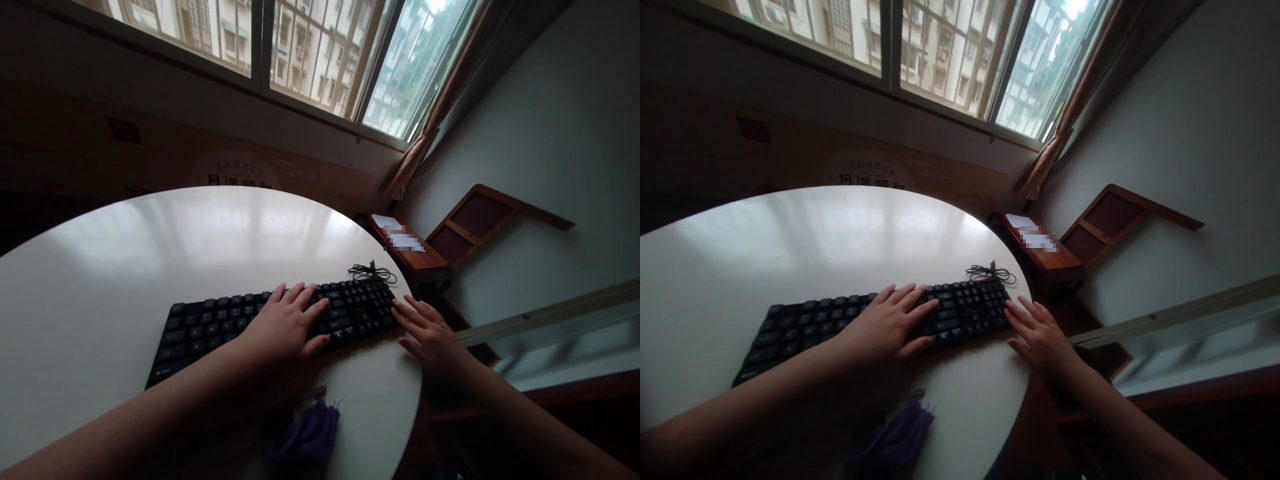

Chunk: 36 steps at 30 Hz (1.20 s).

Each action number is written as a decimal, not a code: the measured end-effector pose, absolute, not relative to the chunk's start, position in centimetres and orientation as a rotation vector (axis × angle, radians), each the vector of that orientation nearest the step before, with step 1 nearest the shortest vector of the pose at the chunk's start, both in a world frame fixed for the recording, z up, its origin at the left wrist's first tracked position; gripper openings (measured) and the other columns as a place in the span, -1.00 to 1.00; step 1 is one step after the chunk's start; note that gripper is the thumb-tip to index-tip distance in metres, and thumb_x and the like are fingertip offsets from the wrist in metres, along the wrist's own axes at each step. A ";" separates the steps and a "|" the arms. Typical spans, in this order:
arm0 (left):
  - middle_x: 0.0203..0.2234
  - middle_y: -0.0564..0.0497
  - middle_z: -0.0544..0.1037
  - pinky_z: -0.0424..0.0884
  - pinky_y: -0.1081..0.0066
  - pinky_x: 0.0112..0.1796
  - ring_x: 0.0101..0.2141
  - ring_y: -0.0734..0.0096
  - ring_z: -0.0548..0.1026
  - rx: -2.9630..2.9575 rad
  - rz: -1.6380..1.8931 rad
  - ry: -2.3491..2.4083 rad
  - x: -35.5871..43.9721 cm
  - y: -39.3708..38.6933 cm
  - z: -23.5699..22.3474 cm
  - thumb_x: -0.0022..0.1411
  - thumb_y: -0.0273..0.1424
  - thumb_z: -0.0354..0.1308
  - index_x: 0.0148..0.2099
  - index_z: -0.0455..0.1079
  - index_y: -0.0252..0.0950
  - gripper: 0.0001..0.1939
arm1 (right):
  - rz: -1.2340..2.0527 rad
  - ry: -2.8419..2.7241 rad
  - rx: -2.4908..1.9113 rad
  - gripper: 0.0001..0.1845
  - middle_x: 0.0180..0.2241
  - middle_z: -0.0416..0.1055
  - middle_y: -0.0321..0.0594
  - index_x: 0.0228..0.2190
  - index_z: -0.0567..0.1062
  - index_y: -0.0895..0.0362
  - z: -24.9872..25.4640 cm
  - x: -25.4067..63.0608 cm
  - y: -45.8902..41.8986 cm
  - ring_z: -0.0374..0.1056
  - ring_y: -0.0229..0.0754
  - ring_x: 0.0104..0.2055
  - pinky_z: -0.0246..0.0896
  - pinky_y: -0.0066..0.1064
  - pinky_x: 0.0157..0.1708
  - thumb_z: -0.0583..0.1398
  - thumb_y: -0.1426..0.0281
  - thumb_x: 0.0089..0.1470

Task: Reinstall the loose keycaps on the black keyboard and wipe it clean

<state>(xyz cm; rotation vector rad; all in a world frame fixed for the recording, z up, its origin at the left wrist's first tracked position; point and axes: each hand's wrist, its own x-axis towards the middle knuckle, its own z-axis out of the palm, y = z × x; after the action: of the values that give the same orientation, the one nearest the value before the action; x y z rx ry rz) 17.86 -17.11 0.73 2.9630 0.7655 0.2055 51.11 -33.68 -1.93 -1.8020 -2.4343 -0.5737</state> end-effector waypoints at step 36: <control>0.42 -0.24 0.02 -0.07 -0.16 0.29 0.38 -0.13 0.00 2.924 0.084 0.883 17.7 -17.5 1.7 0.35 0.07 -0.01 0.45 0.08 -0.15 -0.25 | -0.025 -1.987 -1.079 -0.75 -0.13 0.50 -0.14 -0.22 0.43 0.08 1.2 36.6 -36.9 0.36 -0.06 -0.10 0.31 -0.21 -0.11 0.16 0.57 0.05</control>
<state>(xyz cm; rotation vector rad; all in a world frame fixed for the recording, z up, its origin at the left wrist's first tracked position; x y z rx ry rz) 17.69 -17.53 1.65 2.9243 0.8826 0.0842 36.60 -36.88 1.16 -1.0786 -1.9869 -0.0248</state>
